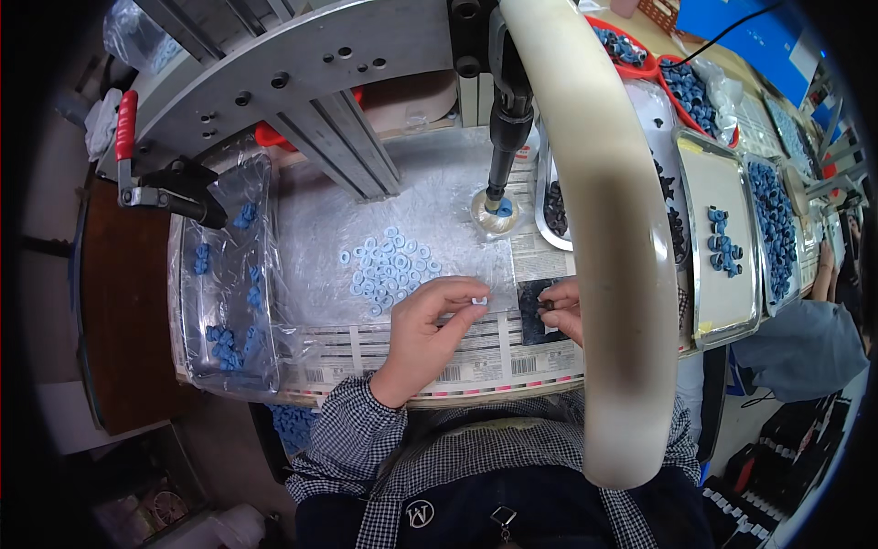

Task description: Manually assembling small plastic and rubber components and finalizing the assembly using a lever-operated press at a workstation.

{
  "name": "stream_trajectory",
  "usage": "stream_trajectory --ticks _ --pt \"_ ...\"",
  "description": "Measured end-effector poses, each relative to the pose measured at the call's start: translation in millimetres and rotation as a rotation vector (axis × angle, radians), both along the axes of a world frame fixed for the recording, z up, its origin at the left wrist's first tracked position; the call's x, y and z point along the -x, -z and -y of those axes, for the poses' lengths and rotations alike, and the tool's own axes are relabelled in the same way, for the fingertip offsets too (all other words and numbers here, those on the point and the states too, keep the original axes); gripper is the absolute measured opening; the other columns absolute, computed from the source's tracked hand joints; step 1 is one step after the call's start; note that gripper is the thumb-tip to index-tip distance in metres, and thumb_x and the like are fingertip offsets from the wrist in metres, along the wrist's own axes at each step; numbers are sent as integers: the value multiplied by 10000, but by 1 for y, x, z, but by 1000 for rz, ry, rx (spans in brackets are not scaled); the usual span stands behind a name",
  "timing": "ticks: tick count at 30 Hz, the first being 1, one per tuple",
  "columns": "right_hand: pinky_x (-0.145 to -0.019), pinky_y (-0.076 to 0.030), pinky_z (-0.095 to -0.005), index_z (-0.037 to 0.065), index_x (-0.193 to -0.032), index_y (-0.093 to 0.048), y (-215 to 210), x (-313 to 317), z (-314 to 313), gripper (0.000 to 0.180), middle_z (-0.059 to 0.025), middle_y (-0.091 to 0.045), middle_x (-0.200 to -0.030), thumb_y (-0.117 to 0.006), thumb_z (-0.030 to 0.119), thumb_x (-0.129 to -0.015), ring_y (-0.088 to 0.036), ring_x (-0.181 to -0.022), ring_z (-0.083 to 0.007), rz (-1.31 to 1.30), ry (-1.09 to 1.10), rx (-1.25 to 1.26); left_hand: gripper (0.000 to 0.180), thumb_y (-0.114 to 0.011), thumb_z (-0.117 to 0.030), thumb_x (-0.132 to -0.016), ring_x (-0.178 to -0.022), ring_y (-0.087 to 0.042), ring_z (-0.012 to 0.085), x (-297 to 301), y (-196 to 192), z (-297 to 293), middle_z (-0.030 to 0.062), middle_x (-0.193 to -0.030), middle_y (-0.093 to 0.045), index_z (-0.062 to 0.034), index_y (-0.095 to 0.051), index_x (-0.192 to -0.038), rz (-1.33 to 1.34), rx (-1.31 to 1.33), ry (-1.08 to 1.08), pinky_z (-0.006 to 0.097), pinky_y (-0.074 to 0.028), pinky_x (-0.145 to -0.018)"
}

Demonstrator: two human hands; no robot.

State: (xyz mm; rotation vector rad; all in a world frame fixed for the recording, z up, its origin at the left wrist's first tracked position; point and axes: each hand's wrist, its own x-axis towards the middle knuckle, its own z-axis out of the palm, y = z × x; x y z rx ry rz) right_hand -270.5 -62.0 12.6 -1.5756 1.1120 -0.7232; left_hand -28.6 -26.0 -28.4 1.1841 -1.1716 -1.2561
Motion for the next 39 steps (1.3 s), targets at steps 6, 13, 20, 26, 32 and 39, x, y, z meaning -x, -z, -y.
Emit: stream_trajectory --ticks 6,13,20,26,32,39 --pt "-776 -608 -278 4 -1111 -707 0 -21 -2 227 -109 -687 -1052 -733 14 -885 -705 -900 -173 77 -27 74 271 -695 36 -900 -1049 -707 204 8 -4 -7 128 -1192 -682 -14 -689 -1167 137 89 38 300 -601 -904" --pt "-694 -568 -334 18 -1048 -710 -8 -37 -4 204 -124 -687 -925 -744 36 -847 -698 -792 -267 -122 -89 385 314 -641 61 -934 -1040 -706 201 20 0 -21 149 -1191 -672 19 -620 -1245 45 142 8 288 -592 -905" --pt "-696 -564 -300 40 -1039 -748 -4 -37 -3 219 -104 -708 -959 -802 81 -832 -705 -803 -199 -145 -65 415 326 -636 73 -945 -1014 -690 146 14 -24 -7 126 -1131 -689 30 -556 -1258 -332 -53 19 252 -553 -935" --pt "-700 -566 -294 15 -1083 -747 -4 -38 -5 273 -121 -709 -969 -806 44 -818 -698 -807 -187 -10 -124 338 361 -661 63 -932 -983 -689 131 8 -16 -13 97 -1055 -708 10 -553 -1273 -553 -280 -4 243 -564 -895" --pt "-740 -599 -281 -21 -1085 -735 -21 -50 -1 271 -126 -709 -947 -779 -17 -818 -720 -824 -184 5 -200 228 398 -673 90 -908 -968 -685 128 -2 -36 -19 87 -1041 -698 3 -547 -1275 -491 -233 -6 240 -563 -869" --pt "-707 -557 -257 -24 -1049 -710 -29 -40 3 273 -89 -676 -878 -783 -45 -786 -688 -771 -145 9 -115 319 254 -651 -11 -953 -951 -684 136 -79 -80 -35 83 -1024 -701 5 -614 -1204 59 -89 -302 270 -560 -827"
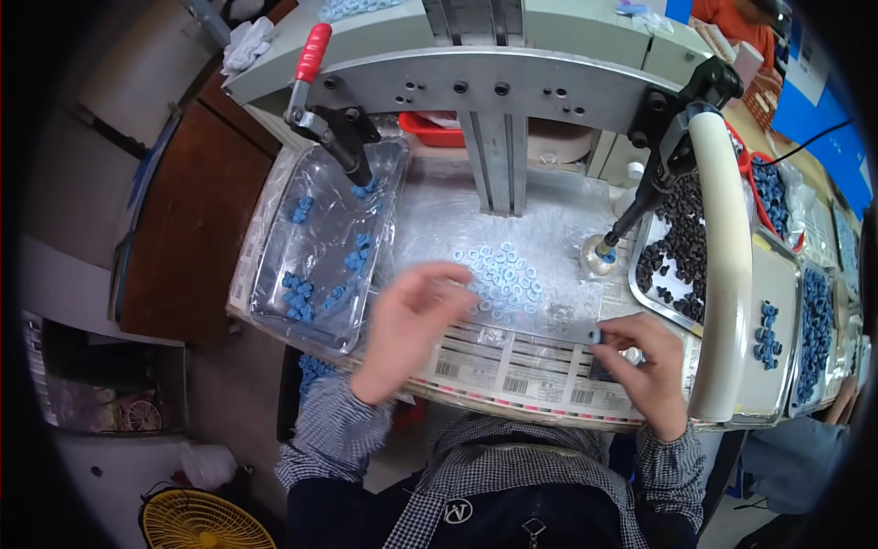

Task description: Manually assembling small plastic and rubber components and finalizing the assembly using a lever-operated press at a workstation.

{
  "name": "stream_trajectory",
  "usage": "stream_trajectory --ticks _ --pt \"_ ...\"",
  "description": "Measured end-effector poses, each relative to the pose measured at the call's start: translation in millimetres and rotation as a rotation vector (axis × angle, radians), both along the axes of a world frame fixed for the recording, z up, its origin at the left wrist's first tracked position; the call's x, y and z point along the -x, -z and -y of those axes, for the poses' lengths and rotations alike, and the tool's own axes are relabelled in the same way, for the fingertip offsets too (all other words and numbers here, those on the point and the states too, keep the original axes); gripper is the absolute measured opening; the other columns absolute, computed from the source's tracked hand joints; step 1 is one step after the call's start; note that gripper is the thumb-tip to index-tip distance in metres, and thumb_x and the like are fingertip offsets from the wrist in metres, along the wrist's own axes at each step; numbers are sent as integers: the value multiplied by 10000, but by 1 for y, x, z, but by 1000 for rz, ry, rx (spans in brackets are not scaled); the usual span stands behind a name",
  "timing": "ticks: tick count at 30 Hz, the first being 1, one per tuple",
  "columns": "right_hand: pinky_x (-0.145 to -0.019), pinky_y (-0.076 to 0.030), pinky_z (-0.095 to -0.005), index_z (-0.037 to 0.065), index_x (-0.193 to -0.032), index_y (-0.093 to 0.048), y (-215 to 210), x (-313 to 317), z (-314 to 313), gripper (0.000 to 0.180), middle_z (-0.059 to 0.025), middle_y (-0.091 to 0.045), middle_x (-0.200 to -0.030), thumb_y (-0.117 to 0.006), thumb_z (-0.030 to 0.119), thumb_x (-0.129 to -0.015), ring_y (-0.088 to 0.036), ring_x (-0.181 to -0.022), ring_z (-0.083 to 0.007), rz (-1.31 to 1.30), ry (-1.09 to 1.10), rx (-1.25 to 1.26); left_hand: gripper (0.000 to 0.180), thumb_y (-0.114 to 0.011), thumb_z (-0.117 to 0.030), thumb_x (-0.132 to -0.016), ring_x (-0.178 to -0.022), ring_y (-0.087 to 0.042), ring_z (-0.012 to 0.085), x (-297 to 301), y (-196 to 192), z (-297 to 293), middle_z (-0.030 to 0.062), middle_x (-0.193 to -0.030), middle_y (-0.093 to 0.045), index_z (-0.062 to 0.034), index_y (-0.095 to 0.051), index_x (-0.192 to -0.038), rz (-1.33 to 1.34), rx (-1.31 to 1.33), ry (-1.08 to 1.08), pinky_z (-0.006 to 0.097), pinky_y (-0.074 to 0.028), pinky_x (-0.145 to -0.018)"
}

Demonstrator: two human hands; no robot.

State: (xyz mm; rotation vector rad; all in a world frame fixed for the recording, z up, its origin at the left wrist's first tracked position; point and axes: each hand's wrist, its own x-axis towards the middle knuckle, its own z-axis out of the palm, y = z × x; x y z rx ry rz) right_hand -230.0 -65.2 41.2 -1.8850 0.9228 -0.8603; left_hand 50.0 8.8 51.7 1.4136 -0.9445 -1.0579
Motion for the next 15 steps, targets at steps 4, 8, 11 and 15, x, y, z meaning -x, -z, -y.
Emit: stream_trajectory --ticks 4,8,11,15 --pt "-714 -534 -244 -30 -1053 -699 16 36 6 267 -77 -668 -899 -763 -57 -796 -668 -784 -127 -149 169 10 229 -652 -92 -960 -927 -684 130 -138 17 31 75 -1030 -723 20 -657 -1160 478 139 -339 267 -530 -783" --pt "-713 -519 -235 -31 -1055 -697 13 24 -3 257 -73 -661 -902 -754 -51 -806 -645 -779 -118 -61 152 -92 251 -694 -82 -890 -982 -685 327 -207 45 73 178 -1049 -717 15 -674 -1121 1068 -6 -288 404 -531 -861" --pt "-705 -510 -238 -30 -1055 -698 14 24 -6 262 -68 -651 -887 -760 -43 -801 -638 -771 -123 -53 130 -41 282 -719 -78 -845 -1030 -644 429 -221 67 98 234 -1071 -694 -5 -681 -1114 1265 -59 -183 472 -510 -913" --pt "-701 -504 -242 -30 -1059 -696 12 30 -9 262 -64 -642 -881 -755 -43 -804 -631 -769 -126 -79 161 -55 331 -733 -52 -828 -1023 -669 375 -228 76 105 208 -1074 -701 5 -659 -1146 1298 -30 -127 434 -525 -906"
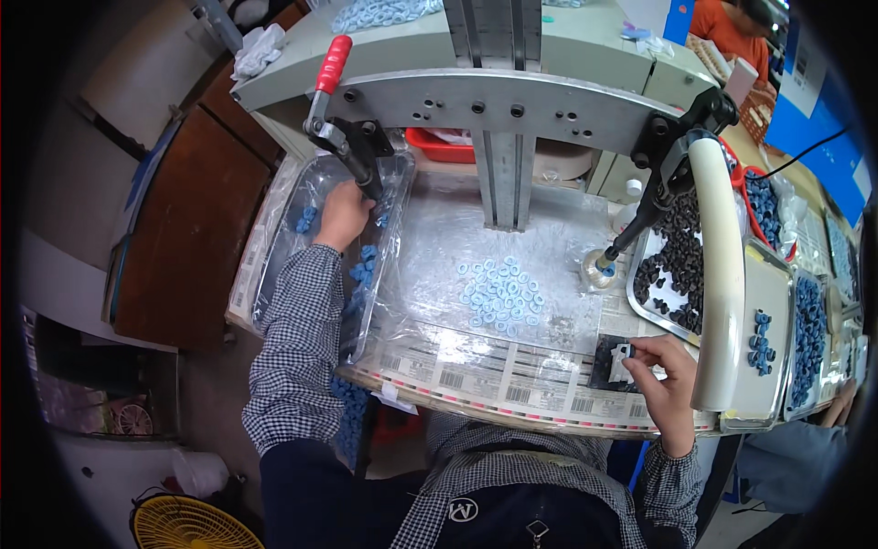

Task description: Manually assembling small plastic and rubber components and finalizing the assembly using a lever-operated press at a workstation.

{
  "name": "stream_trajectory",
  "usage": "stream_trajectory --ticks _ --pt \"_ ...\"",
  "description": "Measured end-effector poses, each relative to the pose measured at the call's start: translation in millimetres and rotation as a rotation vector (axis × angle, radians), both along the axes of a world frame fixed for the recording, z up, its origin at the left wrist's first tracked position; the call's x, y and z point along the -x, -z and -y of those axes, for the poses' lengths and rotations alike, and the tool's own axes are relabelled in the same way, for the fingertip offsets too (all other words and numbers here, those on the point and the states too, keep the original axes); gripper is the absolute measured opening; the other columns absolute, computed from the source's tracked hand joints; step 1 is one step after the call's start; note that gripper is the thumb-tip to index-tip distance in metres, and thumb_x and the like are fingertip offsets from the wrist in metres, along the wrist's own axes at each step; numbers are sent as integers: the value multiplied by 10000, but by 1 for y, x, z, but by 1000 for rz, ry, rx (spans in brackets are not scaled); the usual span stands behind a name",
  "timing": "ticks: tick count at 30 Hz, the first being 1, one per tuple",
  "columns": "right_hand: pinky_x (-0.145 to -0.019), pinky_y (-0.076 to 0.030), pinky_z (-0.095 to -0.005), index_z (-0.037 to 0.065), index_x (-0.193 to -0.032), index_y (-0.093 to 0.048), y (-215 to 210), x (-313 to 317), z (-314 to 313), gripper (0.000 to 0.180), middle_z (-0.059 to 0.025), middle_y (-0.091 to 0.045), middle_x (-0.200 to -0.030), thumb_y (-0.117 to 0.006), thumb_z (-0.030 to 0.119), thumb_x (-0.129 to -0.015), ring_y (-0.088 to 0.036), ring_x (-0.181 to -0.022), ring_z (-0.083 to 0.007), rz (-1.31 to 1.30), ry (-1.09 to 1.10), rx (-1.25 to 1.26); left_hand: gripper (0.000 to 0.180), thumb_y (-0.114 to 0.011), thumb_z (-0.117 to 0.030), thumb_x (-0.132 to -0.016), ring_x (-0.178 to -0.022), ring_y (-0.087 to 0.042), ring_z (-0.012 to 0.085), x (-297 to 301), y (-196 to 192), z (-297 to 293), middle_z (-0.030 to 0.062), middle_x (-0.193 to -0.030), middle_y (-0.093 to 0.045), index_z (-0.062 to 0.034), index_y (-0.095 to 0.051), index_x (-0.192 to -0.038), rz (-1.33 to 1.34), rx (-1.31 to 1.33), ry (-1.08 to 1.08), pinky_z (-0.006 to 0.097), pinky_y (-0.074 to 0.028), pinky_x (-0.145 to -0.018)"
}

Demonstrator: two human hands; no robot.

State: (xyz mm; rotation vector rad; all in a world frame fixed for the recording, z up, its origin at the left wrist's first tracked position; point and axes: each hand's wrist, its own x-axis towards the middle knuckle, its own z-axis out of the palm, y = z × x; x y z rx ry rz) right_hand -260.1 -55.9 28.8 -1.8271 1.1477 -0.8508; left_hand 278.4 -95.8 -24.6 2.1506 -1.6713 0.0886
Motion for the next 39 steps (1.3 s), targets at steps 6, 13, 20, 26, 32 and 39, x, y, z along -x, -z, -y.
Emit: stream_trajectory --ticks 6,13,20,26,32,39 --pt "-706 -503 -240 -32 -1079 -689 12 29 5 261 -58 -628 -875 -739 -41 -823 -626 -777 -116 -225 62 16 364 -645 39 -904 -1021 -685 197 35 -40 -53 91 -1112 -673 24 -582 -1262 -937 194 -8 304 -540 -880" --pt "-725 -493 -240 -35 -1070 -686 7 15 7 253 -50 -623 -874 -741 -33 -823 -626 -784 -116 -31 69 -51 460 -648 76 -915 -1052 -689 201 152 -73 -114 125 -1211 -650 17 -526 -1355 -1584 229 213 305 -553 -945" --pt "-742 -504 -256 -38 -1062 -688 7 27 9 246 -66 -647 -876 -759 -11 -828 -631 -803 -128 -205 54 59 454 -631 74 -933 -1098 -681 224 223 -55 -114 153 -1251 -649 13 -516 -1368 -1842 86 376 328 -553 -962" --pt "-672 -512 -285 -13 -1058 -712 -21 32 12 253 -81 -648 -824 -782 19 -817 -645 -726 -170 -229 36 200 457 -604 77 -952 -1138 -672 254 265 -31 -111 157 -1269 -644 12 -494 -1391 -1908 53 441 325 -542 -973" --pt "-643 -535 -331 24 -1020 -717 5 41 10 209 -94 -654 -857 -778 83 -829 -661 -698 -241 -471 -64 232 491 -577 93 -960 -1143 -669 249 291 -12 -108 154 -1281 -644 18 -474 -1434 -1939 -1 388 326 -533 -979" --pt "-638 -542 -371 35 -994 -714 10 29 12 197 -95 -651 -857 -771 100 -817 -661 -725 -281 -540 -145 324 423 -592 72 -970 -1131 -669 237 296 2 -113 178 -1264 -652 44 -529 -1387 -1707 -13 351 357 -542 -1012"
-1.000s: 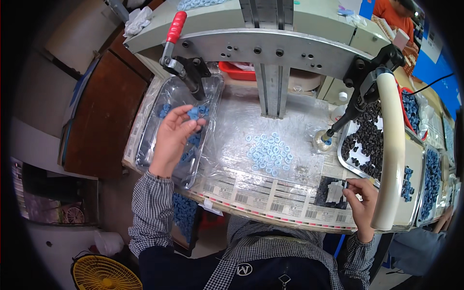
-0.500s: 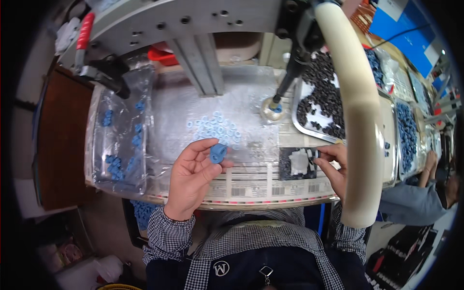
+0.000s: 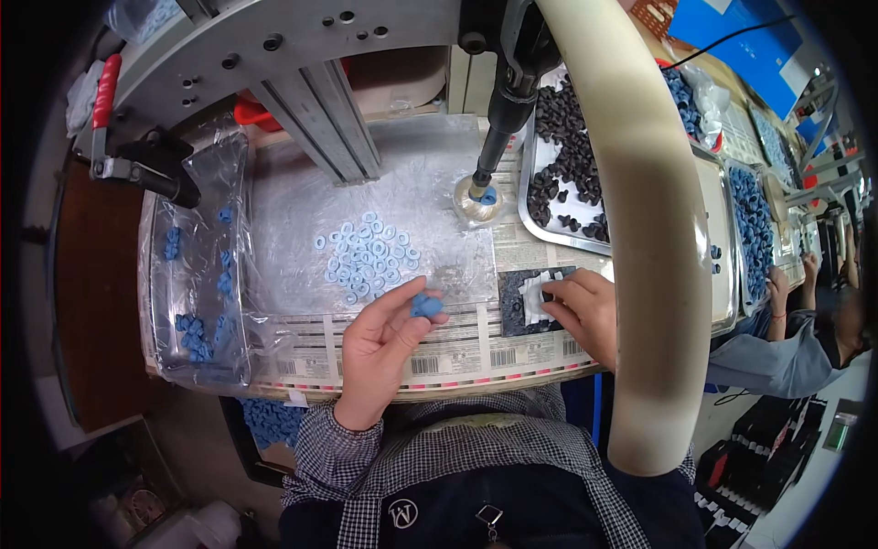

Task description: Manually assembling small plastic and rubber components and finalizing the assembly using a lever-operated press at a workstation.

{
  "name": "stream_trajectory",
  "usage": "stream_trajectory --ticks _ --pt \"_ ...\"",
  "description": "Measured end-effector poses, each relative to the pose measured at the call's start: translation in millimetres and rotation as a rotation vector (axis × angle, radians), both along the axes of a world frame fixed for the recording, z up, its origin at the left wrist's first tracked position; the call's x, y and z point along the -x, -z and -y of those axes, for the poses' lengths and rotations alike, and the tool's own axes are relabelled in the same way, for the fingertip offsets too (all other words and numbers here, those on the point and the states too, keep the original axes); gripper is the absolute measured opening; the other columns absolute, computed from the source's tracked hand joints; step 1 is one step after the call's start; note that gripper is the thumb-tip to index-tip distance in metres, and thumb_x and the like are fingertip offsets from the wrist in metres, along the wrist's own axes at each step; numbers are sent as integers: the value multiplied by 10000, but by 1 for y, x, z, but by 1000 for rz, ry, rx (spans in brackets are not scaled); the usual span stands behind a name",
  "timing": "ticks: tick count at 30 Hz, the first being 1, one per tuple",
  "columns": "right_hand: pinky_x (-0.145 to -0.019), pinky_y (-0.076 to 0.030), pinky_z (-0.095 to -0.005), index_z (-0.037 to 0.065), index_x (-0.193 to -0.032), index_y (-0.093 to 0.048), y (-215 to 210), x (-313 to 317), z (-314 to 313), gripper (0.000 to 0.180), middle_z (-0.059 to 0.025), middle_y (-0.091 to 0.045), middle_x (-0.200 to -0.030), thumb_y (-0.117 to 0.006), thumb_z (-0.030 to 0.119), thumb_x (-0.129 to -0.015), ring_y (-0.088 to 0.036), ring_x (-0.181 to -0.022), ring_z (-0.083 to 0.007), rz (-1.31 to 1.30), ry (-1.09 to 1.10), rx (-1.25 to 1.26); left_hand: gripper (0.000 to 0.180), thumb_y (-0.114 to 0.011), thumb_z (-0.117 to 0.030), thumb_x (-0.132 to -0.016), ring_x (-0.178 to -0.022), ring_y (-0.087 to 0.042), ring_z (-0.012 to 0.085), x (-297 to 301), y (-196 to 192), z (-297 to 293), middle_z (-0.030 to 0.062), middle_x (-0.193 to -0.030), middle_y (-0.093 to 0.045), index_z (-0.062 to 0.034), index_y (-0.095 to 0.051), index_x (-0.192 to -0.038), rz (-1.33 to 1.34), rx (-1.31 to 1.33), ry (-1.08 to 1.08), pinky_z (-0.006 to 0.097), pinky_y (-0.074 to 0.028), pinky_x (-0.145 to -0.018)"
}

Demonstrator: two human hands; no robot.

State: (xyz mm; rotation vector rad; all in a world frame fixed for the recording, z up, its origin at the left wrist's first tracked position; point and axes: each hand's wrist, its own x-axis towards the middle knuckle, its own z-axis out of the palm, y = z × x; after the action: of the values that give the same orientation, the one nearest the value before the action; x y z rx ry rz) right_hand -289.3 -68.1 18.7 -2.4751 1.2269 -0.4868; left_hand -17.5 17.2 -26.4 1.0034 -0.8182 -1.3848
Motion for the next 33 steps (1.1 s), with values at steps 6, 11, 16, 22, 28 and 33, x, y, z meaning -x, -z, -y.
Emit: stream_trajectory --ticks 6,11,16,22,28,33 --pt "-634 -538 -367 21 -1006 -706 -9 0 -1 205 -101 -641 -852 -761 65 -814 -649 -709 -281 88 20 -4 426 -618 83 -953 -1132 -674 216 2 -4 6 174 -1281 -647 49 -540 -1370 19 4 81 314 -553 -995" --pt "-634 -529 -305 -2 -1052 -709 -21 -12 -2 244 -99 -652 -864 -765 17 -816 -651 -712 -196 319 25 -202 385 -682 58 -918 -1092 -693 184 16 -9 20 140 -1270 -654 8 -633 -1296 193 -31 83 291 -570 -945" --pt "-642 -534 -281 6 -1103 -722 -11 -34 -3 302 -90 -666 -876 -806 28 -813 -662 -744 -151 396 -82 -186 392 -707 37 -897 -1051 -708 187 20 -12 26 144 -1216 -670 -20 -655 -1282 362 27 126 293 -580 -911" --pt "-603 -525 -297 14 -1072 -726 2 -48 -3 319 -103 -658 -864 -826 21 -769 -659 -711 -195 423 -166 -28 424 -719 51 -858 -995 -713 188 22 -15 29 144 -1196 -678 -24 -662 -1272 482 71 141 298 -582 -897" --pt "-595 -519 -305 13 -1054 -726 6 -47 -3 326 -104 -658 -862 -835 34 -748 -658 -709 -211 338 -159 -44 428 -721 40 -851 -991 -707 187 23 -15 27 145 -1194 -677 -37 -670 -1269 479 62 140 300 -583 -897" --pt "-605 -528 -318 12 -1044 -723 4 -47 -2 321 -105 -655 -856 -838 50 -747 -658 -710 -222 329 -195 -11 420 -715 40 -852 -986 -708 189 22 -18 29 145 -1198 -675 -42 -678 -1262 511 69 150 301 -584 -899"
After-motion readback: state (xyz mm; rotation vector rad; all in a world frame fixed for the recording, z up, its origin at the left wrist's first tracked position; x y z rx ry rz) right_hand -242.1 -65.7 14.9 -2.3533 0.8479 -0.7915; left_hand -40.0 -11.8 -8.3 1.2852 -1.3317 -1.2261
